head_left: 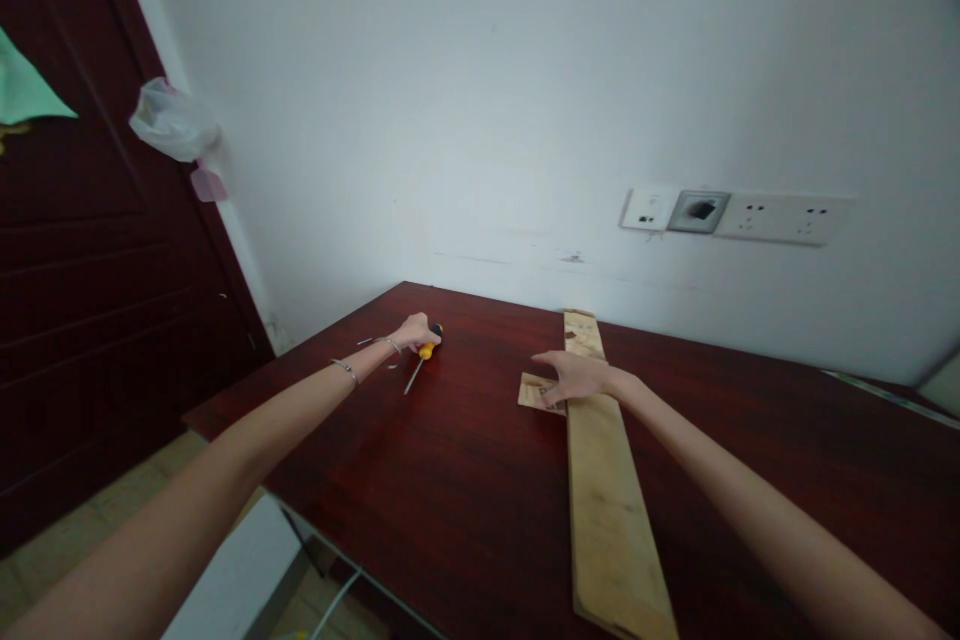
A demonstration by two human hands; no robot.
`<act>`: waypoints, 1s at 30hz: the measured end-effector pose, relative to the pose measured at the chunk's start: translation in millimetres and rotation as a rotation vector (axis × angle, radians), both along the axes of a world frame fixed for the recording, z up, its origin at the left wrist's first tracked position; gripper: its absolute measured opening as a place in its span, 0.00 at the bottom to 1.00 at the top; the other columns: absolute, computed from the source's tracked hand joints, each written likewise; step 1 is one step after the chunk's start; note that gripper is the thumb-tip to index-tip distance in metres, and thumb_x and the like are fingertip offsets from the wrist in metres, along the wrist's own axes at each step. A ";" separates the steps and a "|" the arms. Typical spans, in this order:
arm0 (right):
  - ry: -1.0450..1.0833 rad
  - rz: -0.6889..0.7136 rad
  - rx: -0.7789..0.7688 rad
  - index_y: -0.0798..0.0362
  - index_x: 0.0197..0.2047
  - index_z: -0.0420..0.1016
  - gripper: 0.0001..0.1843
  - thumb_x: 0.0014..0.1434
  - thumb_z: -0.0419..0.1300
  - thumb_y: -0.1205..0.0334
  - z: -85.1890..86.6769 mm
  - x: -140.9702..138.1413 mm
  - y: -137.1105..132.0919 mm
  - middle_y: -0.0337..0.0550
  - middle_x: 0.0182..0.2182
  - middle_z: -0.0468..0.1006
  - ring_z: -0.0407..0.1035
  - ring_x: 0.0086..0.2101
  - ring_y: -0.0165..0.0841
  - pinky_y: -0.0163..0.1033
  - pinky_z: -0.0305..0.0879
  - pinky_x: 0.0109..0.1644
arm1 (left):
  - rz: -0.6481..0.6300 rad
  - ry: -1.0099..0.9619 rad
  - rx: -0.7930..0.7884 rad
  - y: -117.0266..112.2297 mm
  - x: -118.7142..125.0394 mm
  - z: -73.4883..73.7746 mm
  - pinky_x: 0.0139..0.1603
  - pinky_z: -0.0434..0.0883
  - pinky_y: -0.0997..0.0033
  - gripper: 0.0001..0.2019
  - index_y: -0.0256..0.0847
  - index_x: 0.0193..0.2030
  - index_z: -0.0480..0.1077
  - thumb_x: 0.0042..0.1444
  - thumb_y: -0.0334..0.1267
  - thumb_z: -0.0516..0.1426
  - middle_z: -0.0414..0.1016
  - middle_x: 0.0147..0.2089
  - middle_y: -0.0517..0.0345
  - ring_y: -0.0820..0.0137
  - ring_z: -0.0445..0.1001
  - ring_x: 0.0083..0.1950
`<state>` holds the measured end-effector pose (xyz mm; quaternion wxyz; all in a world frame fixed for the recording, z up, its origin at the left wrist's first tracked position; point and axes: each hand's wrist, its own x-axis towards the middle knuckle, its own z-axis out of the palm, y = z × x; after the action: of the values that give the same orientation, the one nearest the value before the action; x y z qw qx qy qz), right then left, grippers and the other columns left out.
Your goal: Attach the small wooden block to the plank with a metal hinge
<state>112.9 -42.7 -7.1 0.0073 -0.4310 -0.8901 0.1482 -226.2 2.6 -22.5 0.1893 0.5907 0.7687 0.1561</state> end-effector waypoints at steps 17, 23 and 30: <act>0.120 0.056 -0.039 0.59 0.54 0.72 0.35 0.43 0.67 0.52 -20.7 16.0 -4.0 0.54 0.49 0.76 0.69 0.50 0.47 0.43 0.64 0.52 | -0.080 0.126 -0.064 -8.0 7.3 9.6 0.23 0.70 0.78 0.09 0.31 0.24 0.73 0.39 0.36 0.64 0.71 0.19 0.55 0.69 0.73 0.23; 0.162 0.042 -0.056 0.60 0.59 0.67 0.42 0.43 0.67 0.51 -21.9 13.7 -6.2 0.56 0.52 0.74 0.69 0.50 0.46 0.44 0.64 0.52 | -0.130 0.144 -0.122 -7.3 5.2 11.2 0.23 0.69 0.77 0.09 0.32 0.24 0.73 0.42 0.38 0.62 0.67 0.15 0.57 0.70 0.70 0.21; 0.207 0.046 -0.001 0.65 0.63 0.61 0.49 0.43 0.68 0.48 -17.8 11.0 -6.8 0.60 0.55 0.72 0.68 0.52 0.46 0.43 0.63 0.54 | -0.158 0.137 -0.093 -6.2 3.4 15.8 0.23 0.65 0.73 0.11 0.32 0.22 0.71 0.45 0.40 0.60 0.66 0.15 0.54 0.66 0.70 0.21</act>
<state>123.9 -49.5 -24.9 0.0959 -0.3929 -0.8941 0.1924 -222.8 -3.6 -6.7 0.1752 0.6491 0.7374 0.0642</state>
